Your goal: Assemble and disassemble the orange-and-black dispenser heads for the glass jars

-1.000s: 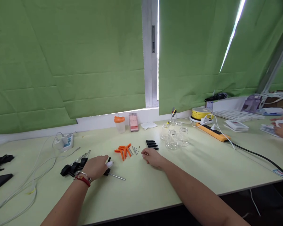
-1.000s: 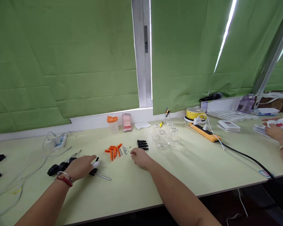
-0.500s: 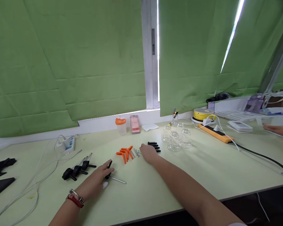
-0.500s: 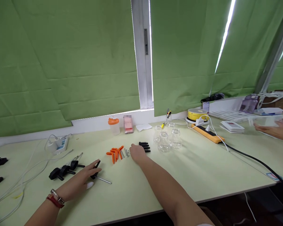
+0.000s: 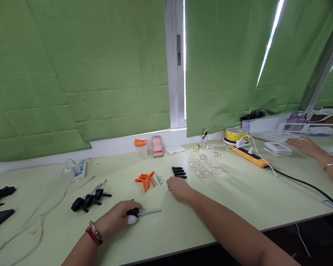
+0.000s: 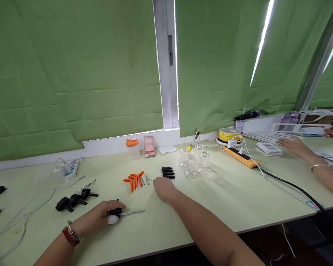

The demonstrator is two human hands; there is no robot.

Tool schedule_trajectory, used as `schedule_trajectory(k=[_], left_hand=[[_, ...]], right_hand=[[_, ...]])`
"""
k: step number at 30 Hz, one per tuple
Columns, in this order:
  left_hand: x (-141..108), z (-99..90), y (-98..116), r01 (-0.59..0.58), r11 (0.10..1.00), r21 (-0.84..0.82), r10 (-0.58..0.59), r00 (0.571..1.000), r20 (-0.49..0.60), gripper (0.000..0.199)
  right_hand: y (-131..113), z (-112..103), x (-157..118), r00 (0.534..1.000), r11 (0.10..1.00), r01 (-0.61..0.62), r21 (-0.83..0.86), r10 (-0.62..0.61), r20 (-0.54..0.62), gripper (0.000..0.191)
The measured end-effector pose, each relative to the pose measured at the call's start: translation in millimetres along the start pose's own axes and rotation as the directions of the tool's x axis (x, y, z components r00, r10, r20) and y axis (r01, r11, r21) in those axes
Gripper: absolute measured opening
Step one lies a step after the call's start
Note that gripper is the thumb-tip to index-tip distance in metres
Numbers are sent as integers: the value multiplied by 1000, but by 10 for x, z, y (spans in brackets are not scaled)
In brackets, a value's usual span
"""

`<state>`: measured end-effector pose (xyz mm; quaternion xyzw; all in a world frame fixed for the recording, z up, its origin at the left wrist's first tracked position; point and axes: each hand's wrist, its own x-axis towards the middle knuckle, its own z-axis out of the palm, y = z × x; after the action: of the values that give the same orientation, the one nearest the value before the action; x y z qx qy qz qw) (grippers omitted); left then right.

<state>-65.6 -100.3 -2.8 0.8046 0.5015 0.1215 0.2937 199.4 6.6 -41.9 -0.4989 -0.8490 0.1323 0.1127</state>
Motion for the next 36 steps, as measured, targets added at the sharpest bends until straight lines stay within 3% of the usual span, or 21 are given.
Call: schedule_trajectory(k=[4,7,10,12,13,15,17,19,22,26,28,33,36], left_hand=[[139,39,81,35,957,-286,-34,999,9,30],[303,66,138,120,872,-475,-142,990,-9,31],[484,91,188,190,738,-648,-269,963,-25,37],[595,112,212,216,626,-749,-302,953,23,41],[643,123,219,235,566,-790,-317,947,55,43],[721,149,226,276,462,-843,-351,930,112,44],[771,180,227,323,403,-856,-391,907,158,43],[793,220,231,325,424,-845,-403,904,146,43],[791,306,238,218,562,-798,-336,942,20,47],[786,431,193,66,855,-515,-200,957,-209,39],[794,463,152,30,941,-338,-137,944,-299,34],[808,452,91,53,969,-243,-134,934,-331,32],[810,442,82,35,971,-237,-117,931,-345,32]], right_hand=[[-4,-21,-117,1000,967,-21,254,18,11,5],[-50,-43,-122,999,902,-32,431,42,-12,20],[-127,-59,-111,996,699,-44,713,90,-27,21],[-176,-56,-125,994,509,-34,860,110,-26,14],[-193,-50,-138,993,456,-18,890,112,-37,12],[-207,-30,-168,989,484,36,874,106,-100,12],[-189,0,-189,980,569,84,818,101,-171,12],[-149,45,-192,971,636,96,765,110,-214,13],[-90,141,-166,966,660,55,749,154,-206,14],[-56,265,-121,972,594,9,804,183,-146,14],[-46,288,-107,978,531,5,847,176,-116,14],[49,212,-104,968,308,-44,951,249,-36,16],[137,159,-114,968,252,-64,966,250,-1,19]])
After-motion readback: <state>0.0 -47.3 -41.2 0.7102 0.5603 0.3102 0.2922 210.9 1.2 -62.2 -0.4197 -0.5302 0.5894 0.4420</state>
